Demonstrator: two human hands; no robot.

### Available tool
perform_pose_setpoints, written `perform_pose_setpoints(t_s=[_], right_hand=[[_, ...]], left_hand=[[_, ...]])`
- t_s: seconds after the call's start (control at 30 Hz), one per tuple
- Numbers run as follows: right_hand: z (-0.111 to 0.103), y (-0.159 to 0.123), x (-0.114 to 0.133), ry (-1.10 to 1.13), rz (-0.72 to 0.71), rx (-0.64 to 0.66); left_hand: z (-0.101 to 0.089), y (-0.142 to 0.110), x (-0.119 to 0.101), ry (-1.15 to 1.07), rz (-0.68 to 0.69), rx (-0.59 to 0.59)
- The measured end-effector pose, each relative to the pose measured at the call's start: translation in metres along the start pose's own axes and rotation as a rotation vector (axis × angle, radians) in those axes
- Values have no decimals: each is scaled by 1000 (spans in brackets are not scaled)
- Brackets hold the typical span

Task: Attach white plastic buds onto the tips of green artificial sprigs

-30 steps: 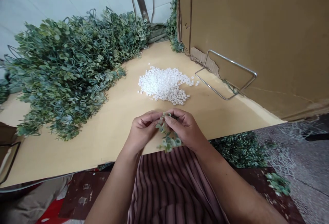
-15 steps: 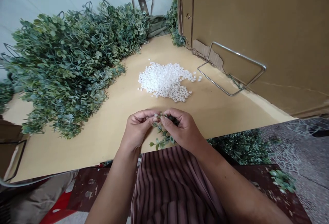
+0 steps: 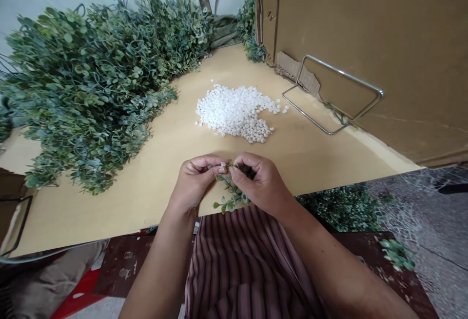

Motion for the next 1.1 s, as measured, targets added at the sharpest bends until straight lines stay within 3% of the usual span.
perform_pose_setpoints(t_s=[0.6, 0.87, 1.1], right_hand=[[0, -1, 0, -90, 17, 17], [2, 1, 1, -107, 17, 12], [1, 0, -1, -120, 29, -4]], left_hand=[[-2, 1, 1, 78, -16, 20], [-1, -4, -3, 117, 54, 94], [-3, -3, -2, 106, 37, 45]])
Point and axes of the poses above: each hand's wrist, its own y-axis towards the middle knuckle, its own z-axis out of the palm, x = y × z, the point moved 8 cm from there along y, towards the middle knuckle, and after that the axes turned 11 degrees about -y, right-handed, at the moved point
